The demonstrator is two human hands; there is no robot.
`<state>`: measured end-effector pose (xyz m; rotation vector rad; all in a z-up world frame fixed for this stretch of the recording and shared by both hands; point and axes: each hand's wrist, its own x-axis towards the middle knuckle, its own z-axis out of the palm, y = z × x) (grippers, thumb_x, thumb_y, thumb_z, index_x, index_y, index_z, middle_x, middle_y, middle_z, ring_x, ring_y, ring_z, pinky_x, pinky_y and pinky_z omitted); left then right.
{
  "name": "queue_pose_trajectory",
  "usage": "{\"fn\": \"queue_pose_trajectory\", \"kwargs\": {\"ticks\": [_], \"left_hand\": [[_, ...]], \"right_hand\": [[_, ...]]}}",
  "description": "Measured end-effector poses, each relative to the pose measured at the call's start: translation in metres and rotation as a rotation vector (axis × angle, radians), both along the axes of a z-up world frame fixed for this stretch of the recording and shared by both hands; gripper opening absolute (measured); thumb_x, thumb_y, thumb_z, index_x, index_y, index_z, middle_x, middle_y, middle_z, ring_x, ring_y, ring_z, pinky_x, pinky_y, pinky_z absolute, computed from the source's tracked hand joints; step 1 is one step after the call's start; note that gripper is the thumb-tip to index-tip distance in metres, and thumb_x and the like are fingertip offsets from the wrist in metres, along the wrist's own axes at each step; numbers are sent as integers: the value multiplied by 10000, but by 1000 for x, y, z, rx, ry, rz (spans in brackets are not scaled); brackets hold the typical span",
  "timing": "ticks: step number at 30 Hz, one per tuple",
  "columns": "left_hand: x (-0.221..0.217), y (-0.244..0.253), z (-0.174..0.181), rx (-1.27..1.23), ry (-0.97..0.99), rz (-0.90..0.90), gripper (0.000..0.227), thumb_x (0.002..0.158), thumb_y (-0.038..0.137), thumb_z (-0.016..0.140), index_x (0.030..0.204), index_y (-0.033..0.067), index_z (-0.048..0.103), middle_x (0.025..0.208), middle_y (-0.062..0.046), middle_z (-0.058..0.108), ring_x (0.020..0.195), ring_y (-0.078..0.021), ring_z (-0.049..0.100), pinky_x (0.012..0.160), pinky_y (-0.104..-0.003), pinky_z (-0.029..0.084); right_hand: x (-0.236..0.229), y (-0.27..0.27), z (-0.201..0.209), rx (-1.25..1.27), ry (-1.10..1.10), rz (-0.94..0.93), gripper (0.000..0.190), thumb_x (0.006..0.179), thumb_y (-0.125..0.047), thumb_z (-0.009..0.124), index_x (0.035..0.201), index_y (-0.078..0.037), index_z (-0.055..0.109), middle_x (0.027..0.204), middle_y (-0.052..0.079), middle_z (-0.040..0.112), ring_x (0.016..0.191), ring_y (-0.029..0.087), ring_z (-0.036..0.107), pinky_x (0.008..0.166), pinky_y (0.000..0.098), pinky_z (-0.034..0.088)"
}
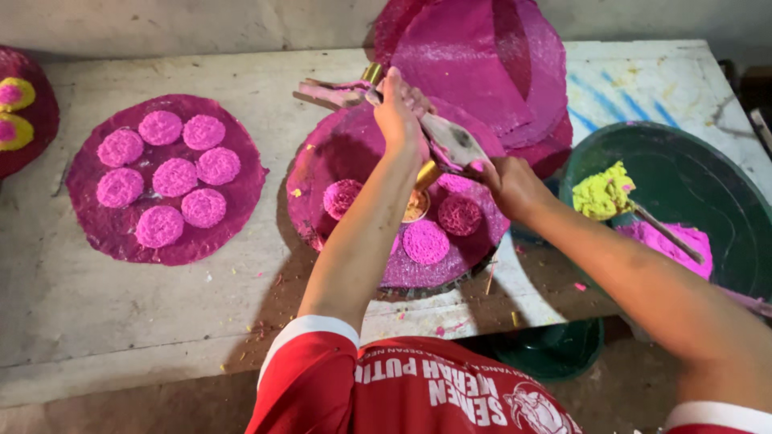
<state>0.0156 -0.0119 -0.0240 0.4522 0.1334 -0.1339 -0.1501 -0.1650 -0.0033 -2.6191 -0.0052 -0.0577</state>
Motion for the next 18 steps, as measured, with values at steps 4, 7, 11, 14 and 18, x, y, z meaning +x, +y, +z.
{"fn": "queue_pose_trajectory", "kwargs": {"ticks": [4, 7, 11, 14, 18], "left_hand": [[7, -2, -14, 77, -42, 80, 382, 981, 354, 689, 753, 164, 449, 589, 61, 385, 488, -109, 368, 470, -327, 312], [-2, 17, -15, -22, -80, -59, 415, 980, 374, 725, 739, 155, 466, 590, 48, 424, 486, -124, 430, 494, -336, 419], [-35, 76, -19, 912, -620, -13, 476, 978, 407, 741, 1214, 32, 567, 1102, -50, 632, 1034, -156, 610, 915, -339, 499], [-60, 119, -35, 1342, -814, -167, 846, 886, 582, 770, 1386, -37, 480, 1257, -139, 628, 1118, -213, 602, 970, -360, 461], [-67, 125, -63, 889, -61, -766, 873, 1005, 761, 361, 1508, 74, 556, 954, -118, 569, 694, -180, 404, 595, -344, 324]], "right_hand": [[0, 8, -18, 55, -68, -20, 467, 1071, -387, 440, 1103, -25, 734, 929, 306, 682, 891, 507, 658, 786, 569, 496], [-13, 20, -31, 12, -75, -94, 456, 1056, -404, 484, 1106, -32, 743, 864, 279, 685, 816, 476, 658, 706, 559, 480], [-43, 39, -44, 357, 7, -204, 510, 1009, -439, 464, 1262, -61, 693, 684, 179, 648, 586, 255, 616, 581, 411, 459], [-64, 45, -48, 671, -37, -230, 568, 1007, -507, 476, 1293, -53, 664, 707, 68, 633, 597, 117, 538, 531, 335, 406], [-78, 60, -63, 767, -170, -192, 595, 1047, -545, 500, 1258, -25, 696, 764, -9, 627, 659, 62, 493, 567, 274, 381]]}}
